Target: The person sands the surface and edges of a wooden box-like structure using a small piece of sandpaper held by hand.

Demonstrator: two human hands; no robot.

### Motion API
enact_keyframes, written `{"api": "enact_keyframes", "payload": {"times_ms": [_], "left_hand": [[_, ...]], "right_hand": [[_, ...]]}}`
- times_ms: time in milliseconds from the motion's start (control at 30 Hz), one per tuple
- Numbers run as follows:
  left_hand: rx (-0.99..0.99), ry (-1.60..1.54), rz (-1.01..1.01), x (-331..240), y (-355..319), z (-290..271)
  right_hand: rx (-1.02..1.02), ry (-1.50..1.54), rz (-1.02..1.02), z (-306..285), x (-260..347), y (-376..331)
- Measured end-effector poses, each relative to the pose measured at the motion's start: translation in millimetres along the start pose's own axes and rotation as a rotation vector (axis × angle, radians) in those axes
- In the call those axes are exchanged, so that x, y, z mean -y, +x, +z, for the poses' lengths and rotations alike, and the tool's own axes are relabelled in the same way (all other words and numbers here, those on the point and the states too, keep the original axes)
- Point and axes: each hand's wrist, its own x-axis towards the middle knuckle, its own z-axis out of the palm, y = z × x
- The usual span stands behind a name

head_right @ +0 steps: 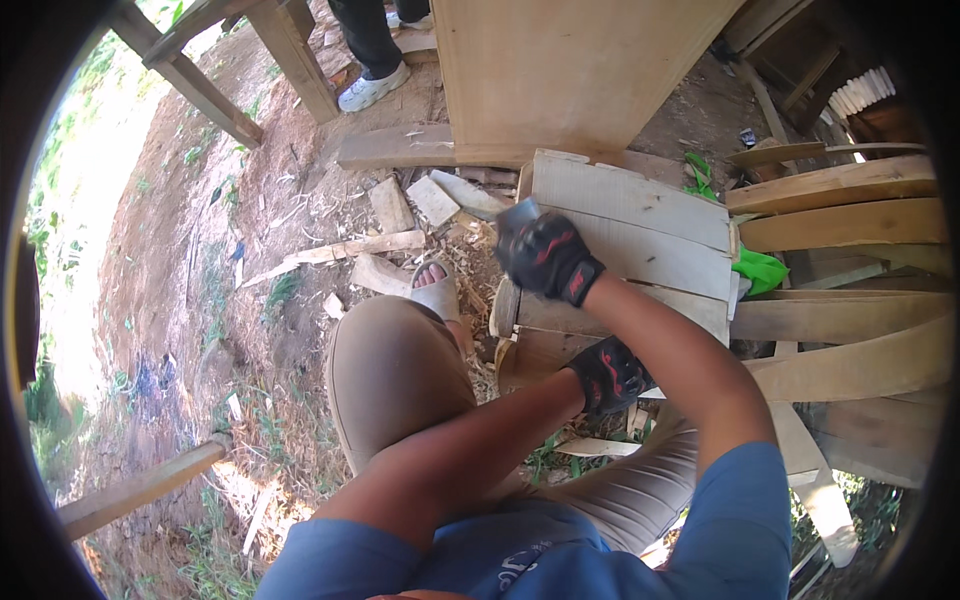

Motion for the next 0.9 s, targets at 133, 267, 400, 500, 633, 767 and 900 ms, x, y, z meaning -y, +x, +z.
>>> {"api": "enact_keyframes", "payload": {"times_ms": [133,267,400,500,633,767,900], "left_hand": [[-0.014,-0.035,0.002,1.1,4.2,1.5],[-0.157,-0.079,-0.025,-2.9,4.7,21.2],[-0.224,-0.364,-0.095,-4.6,12.2,50.1],[-0.308,-0.871,-0.226,-8.2,15.6,74.0],[-0.268,-0.657,-0.221,-21.6,17.1,108.6],[-0.312,-1.204,-0.274,-20.1,21.7,129.0],[-0.266,-1.036,-0.214,-12.0,22.3,122.1]], "right_hand": [[-0.013,-0.03,0.342,10.3,-18.9,8.5],[-0.163,0.088,0.008,6.5,-5.2,16.4],[0.065,0.092,0.512,9.1,-34.2,21.3],[-0.018,0.046,0.424,11.3,-19.3,28.8],[0.001,0.031,0.399,12.4,-17.1,33.0],[0.0,0.106,0.72,14.3,-24.6,41.8],[0.016,0.068,0.767,10.2,-25.5,46.8]]}}
